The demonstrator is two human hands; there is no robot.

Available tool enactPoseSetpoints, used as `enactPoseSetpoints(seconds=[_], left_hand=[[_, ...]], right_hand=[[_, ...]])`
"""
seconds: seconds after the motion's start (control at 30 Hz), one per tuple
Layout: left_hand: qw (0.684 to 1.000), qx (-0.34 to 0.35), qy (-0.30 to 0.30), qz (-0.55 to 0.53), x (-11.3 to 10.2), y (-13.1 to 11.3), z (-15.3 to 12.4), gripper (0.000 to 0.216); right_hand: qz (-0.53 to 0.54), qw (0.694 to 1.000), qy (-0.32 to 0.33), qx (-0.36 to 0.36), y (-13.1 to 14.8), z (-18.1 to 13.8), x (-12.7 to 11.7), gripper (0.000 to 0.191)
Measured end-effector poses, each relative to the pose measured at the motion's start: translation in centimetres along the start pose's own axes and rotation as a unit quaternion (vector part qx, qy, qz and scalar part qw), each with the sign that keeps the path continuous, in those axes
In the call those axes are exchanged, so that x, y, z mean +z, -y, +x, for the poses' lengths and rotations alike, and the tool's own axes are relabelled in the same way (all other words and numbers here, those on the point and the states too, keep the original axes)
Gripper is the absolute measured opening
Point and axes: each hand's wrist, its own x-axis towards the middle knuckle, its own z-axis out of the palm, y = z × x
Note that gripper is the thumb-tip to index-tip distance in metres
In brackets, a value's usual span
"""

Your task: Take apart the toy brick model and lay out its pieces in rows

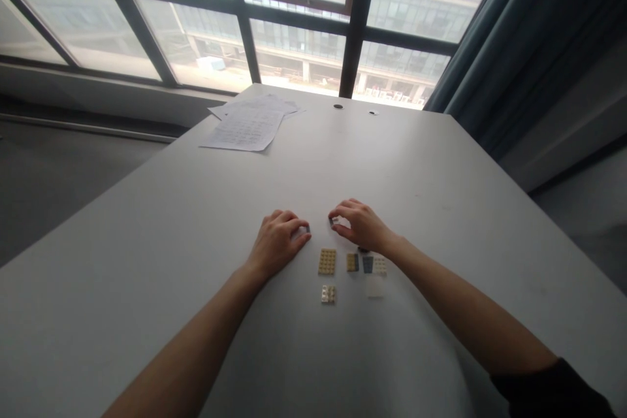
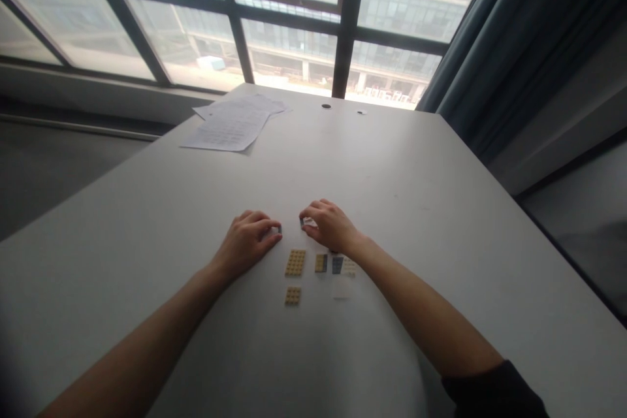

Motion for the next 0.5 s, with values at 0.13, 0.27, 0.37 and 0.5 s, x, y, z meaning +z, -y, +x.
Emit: enactPoseSetpoints(seconds=[0.13, 0.27, 0.37, 0.5], left_hand=[[1.0, 0.01, -0.017, 0.0, 0.1, 0.2, 0.0, 0.019], [0.999, 0.02, -0.05, -0.004, -0.2, 0.1, 0.2, 0.018], [0.996, 0.051, -0.067, -0.003, -0.9, -2.1, -0.3, 0.017], [0.989, 0.143, 0.005, -0.028, -1.5, -8.0, -2.8, 0.015]], right_hand=[[0.114, 0.985, -0.059, 0.117, -0.4, -3.9, -3.0, 0.023], [0.114, 0.973, -0.076, 0.187, -0.5, -9.6, -5.1, 0.019], [0.052, 0.98, -0.054, 0.184, 0.5, -13.8, -5.0, 0.025], [-0.099, 0.989, -0.025, 0.105, 2.7, -17.6, -3.4, 0.029]])
